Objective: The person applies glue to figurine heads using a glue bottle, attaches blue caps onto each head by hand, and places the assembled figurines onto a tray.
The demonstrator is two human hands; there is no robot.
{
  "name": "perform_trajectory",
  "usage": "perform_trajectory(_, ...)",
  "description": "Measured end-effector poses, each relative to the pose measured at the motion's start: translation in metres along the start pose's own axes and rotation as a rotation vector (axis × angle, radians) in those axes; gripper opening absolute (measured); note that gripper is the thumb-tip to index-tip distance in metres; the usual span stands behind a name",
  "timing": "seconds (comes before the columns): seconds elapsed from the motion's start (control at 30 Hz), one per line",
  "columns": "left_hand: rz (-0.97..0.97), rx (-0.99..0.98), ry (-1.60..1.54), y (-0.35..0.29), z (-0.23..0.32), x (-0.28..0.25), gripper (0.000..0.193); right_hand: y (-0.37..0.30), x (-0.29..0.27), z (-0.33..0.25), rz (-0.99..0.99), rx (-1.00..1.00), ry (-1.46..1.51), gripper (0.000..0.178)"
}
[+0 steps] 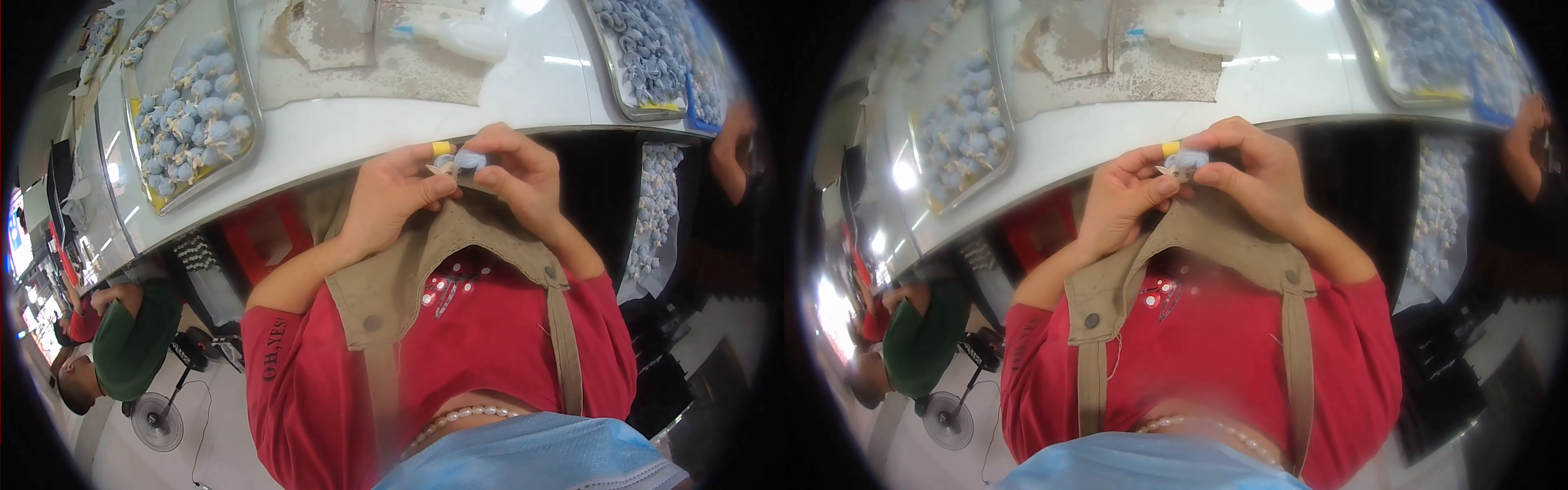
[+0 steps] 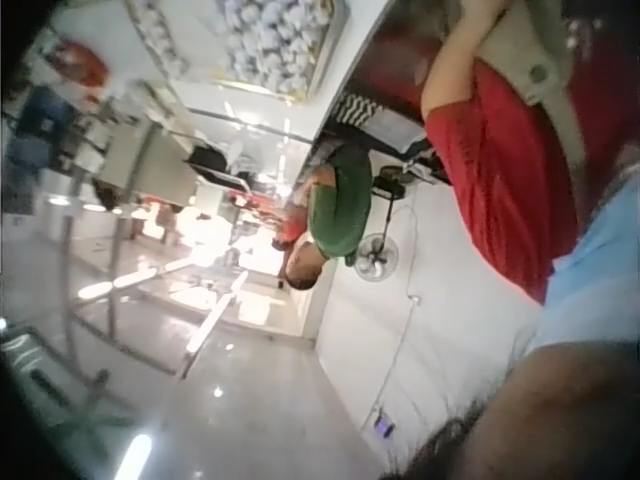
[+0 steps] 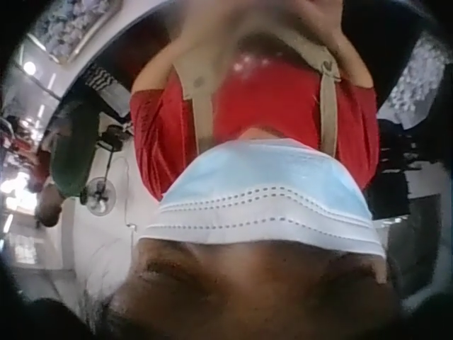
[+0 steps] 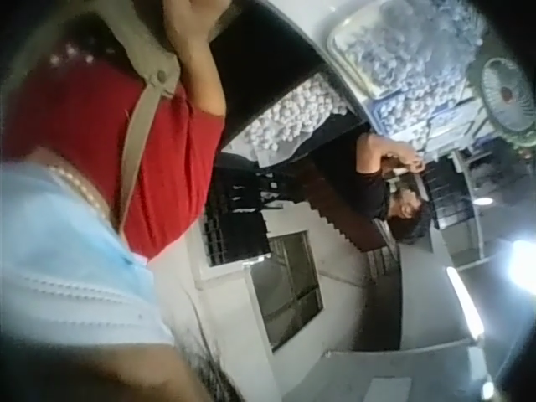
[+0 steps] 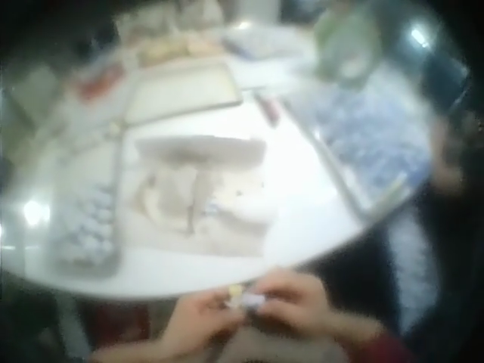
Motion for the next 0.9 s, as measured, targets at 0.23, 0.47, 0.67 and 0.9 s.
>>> perform_trajectory(0.23,0.034,0.098,0.004,-0.002,0.000,0.022,0.041,-0.014,0.003,-0.013,0.083,-0.243,-0.490,0.024)
perform_trajectory(0.47,0.103,0.194,0.110,0.000,0.004,0.038,0.037,-0.024,-0.004,-0.023,0.166,-0.586,-0.835,0.019)
perform_trajectory(0.67,0.099,0.220,0.155,-0.007,0.005,0.038,0.034,-0.026,0.007,-0.036,0.190,-0.637,-0.950,0.018)
perform_trajectory(0.9,0.058,0.418,0.311,-0.013,0.013,0.032,0.029,-0.014,0.001,-0.043,-0.009,-0.527,-0.747,0.032)
Point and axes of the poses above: each hand's wrist, its own y-axis towards the middle knuckle, its own x-axis out of the palm, z = x × y, the point moved 3 cm from there along y, towards the middle knuckle, and after that the axes turned 13 degrees about y, right-handed, at the moved point
